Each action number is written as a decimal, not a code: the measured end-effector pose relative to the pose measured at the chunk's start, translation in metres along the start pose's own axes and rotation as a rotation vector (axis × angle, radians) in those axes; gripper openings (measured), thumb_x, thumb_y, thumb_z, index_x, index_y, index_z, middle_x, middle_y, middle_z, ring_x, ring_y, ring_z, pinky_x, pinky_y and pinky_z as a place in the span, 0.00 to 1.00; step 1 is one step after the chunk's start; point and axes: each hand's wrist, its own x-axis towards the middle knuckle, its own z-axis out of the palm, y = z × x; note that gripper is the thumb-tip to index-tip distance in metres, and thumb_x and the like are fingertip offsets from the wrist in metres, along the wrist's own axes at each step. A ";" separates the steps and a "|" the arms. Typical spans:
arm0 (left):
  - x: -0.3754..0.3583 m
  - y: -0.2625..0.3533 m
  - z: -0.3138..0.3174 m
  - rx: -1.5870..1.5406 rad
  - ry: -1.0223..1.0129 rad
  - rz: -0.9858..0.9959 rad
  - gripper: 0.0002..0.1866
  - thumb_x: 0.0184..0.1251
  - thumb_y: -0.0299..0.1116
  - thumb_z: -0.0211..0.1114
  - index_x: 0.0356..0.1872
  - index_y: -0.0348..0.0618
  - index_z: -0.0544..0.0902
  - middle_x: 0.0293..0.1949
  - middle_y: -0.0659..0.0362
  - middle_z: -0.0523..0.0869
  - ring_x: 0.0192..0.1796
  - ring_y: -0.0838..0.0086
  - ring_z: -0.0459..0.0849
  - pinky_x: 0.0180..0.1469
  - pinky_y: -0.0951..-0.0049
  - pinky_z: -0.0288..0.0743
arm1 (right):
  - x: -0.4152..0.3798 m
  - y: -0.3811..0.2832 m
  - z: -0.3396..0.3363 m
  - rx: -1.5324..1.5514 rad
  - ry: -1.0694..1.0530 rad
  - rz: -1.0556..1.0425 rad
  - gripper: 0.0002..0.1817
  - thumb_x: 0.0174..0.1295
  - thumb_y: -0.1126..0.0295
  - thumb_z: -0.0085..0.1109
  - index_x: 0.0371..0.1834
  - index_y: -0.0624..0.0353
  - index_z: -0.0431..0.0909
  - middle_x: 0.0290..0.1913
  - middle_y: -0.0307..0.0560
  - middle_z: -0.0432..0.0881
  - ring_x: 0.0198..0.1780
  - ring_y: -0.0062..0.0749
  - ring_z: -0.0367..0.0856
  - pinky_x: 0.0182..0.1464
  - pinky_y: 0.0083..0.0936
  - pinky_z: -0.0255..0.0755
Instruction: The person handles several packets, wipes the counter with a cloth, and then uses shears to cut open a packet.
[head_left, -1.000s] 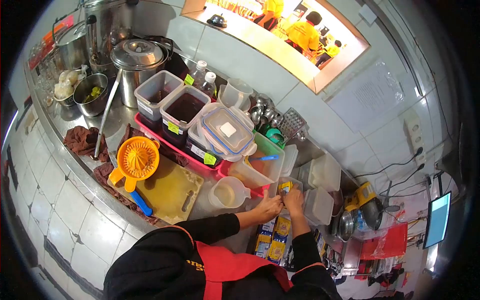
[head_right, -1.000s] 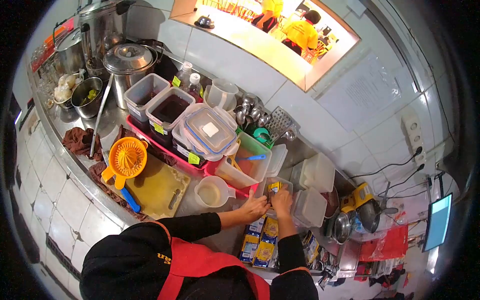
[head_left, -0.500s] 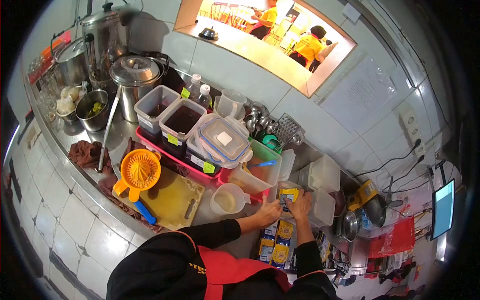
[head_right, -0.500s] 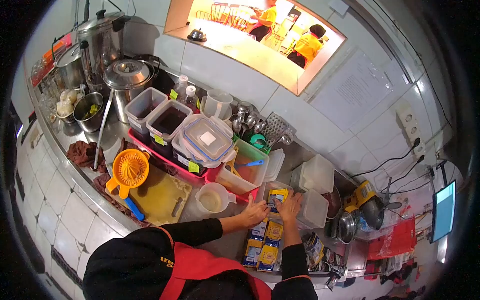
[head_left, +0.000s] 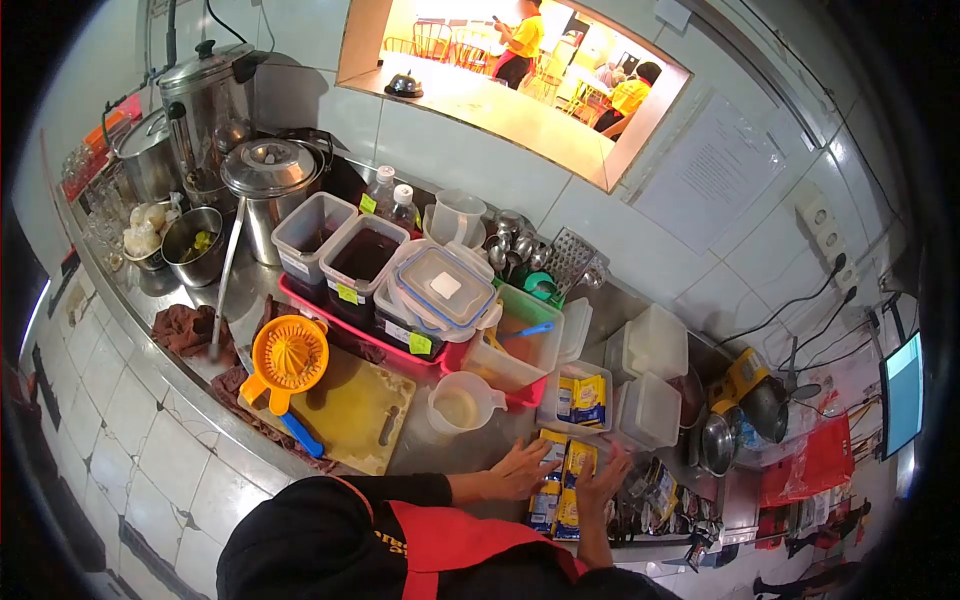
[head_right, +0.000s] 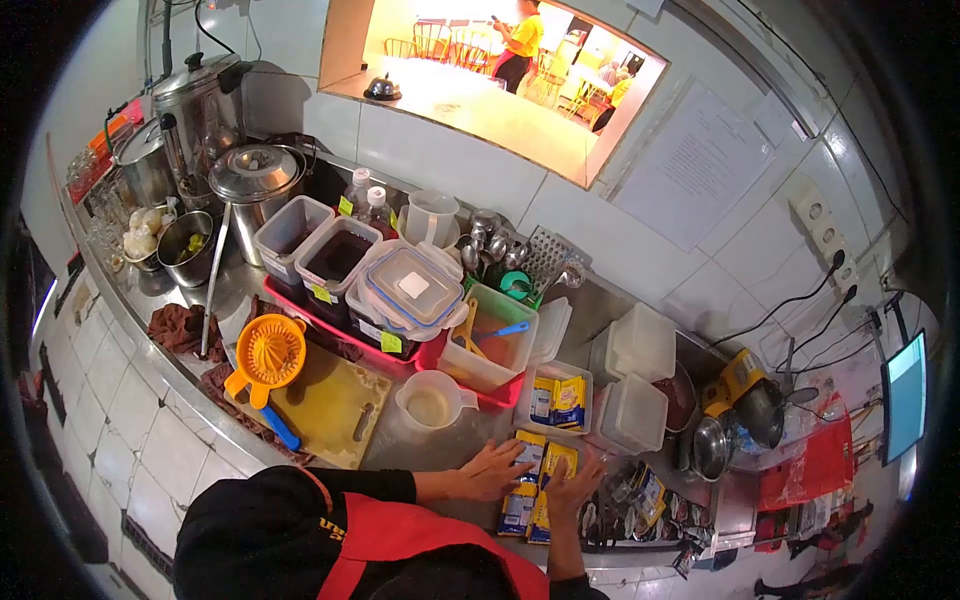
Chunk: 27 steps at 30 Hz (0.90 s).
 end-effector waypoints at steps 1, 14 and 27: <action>-0.005 0.006 -0.003 0.084 -0.076 0.000 0.31 0.48 0.43 0.63 0.55 0.43 0.68 0.58 0.42 0.60 0.64 0.53 0.55 0.51 0.36 0.57 | -0.018 0.005 0.000 -0.005 -0.034 -0.011 0.22 0.51 0.68 0.56 0.49 0.63 0.64 0.40 0.59 0.66 0.44 0.52 0.65 0.47 0.39 0.61; -0.020 0.017 0.011 0.202 -0.302 0.012 0.34 0.47 0.47 0.63 0.56 0.41 0.67 0.62 0.40 0.55 0.65 0.50 0.53 0.52 0.29 0.50 | -0.090 -0.009 0.007 -0.261 -0.294 0.111 0.13 0.50 0.65 0.55 0.36 0.60 0.73 0.41 0.54 0.66 0.47 0.50 0.63 0.47 0.45 0.59; -0.030 0.011 0.013 0.349 -0.380 -0.002 0.32 0.47 0.41 0.62 0.56 0.38 0.68 0.63 0.41 0.55 0.66 0.51 0.53 0.53 0.28 0.47 | -0.087 -0.027 0.031 -0.240 -0.331 -0.008 0.19 0.57 0.60 0.45 0.51 0.54 0.71 0.60 0.58 0.61 0.52 0.50 0.63 0.49 0.46 0.57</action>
